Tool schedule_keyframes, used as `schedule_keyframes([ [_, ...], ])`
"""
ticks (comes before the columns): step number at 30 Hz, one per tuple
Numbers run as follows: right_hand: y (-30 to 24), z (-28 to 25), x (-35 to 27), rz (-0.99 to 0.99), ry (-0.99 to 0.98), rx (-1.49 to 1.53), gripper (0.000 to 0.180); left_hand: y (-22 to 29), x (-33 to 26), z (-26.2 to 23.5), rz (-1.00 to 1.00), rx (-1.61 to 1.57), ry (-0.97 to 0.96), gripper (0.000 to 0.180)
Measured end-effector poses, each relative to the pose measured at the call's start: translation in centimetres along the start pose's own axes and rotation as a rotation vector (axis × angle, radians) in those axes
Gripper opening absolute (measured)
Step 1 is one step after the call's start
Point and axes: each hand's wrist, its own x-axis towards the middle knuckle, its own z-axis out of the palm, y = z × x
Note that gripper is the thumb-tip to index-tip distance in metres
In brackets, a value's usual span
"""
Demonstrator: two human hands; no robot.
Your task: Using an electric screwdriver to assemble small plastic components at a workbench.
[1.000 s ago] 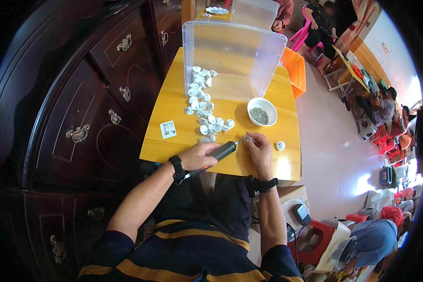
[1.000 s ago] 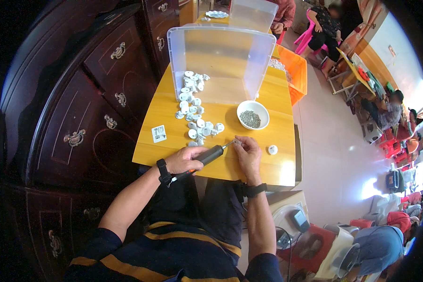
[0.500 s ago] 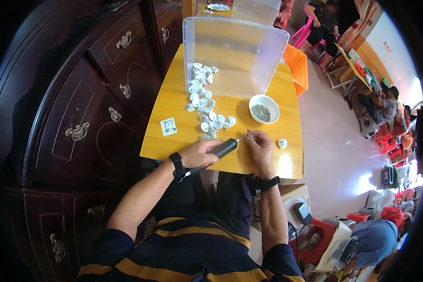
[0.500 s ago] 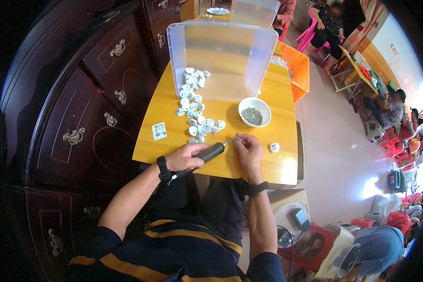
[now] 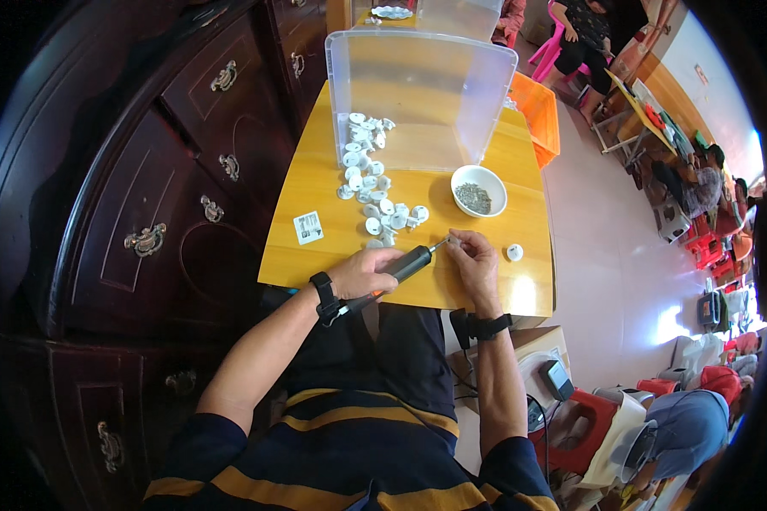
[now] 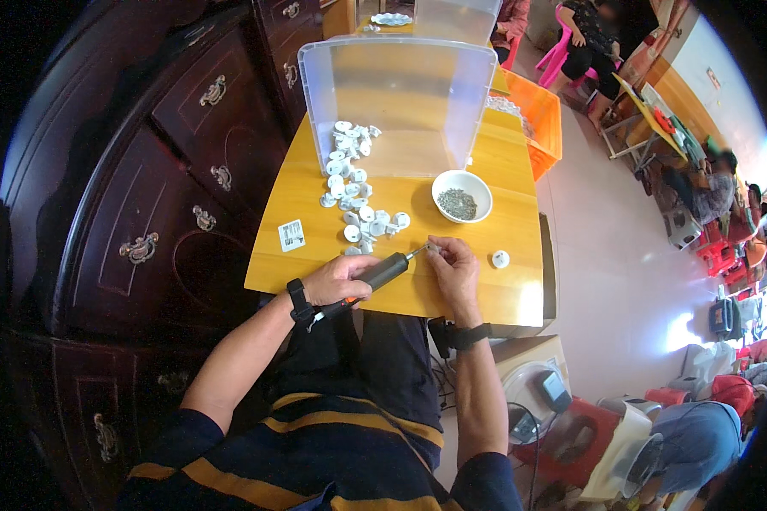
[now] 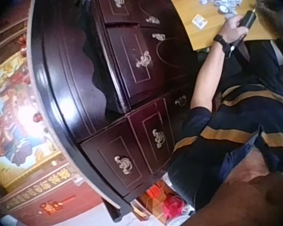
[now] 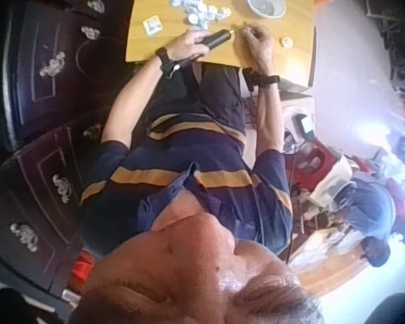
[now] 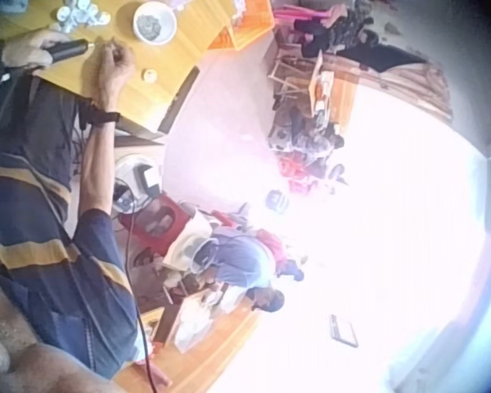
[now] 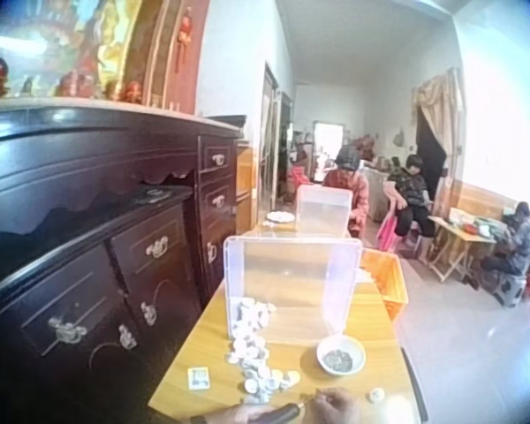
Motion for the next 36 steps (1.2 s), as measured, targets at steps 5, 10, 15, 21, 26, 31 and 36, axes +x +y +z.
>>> schedule_keyframes([
  [5,0.1,0.0,-0.1,0.004,0.002,0.012,0.024,0.0,-0.1,0.0,-0.003,-0.001,-0.001,0.054],
  [10,-0.1,-0.3,-0.1,-0.012,-0.011,-0.068,0.025,-0.1,0.0,0.1,-0.008,-0.019,-0.008,0.055],
  [15,-0.1,-0.1,0.0,-0.029,-0.005,-0.074,0.026,-0.3,0.0,0.1,0.001,-0.015,0.007,0.055],
  [21,-0.1,-0.1,0.0,0.018,-0.004,-0.012,0.023,0.0,0.0,0.3,0.007,-0.017,0.005,0.057],
  [26,-0.7,-0.4,0.3,0.045,-0.014,-0.019,0.024,0.3,-0.2,0.6,0.027,-0.057,0.002,0.059],
  [31,-3.6,-0.8,-0.3,0.062,0.103,-0.223,0.017,-0.4,-1.0,0.5,0.083,-0.042,0.086,0.06],
  [36,-2.3,-5.0,-0.2,-0.249,0.083,-0.769,0.019,-0.8,-0.7,0.7,0.101,-0.037,0.08,0.059],
])
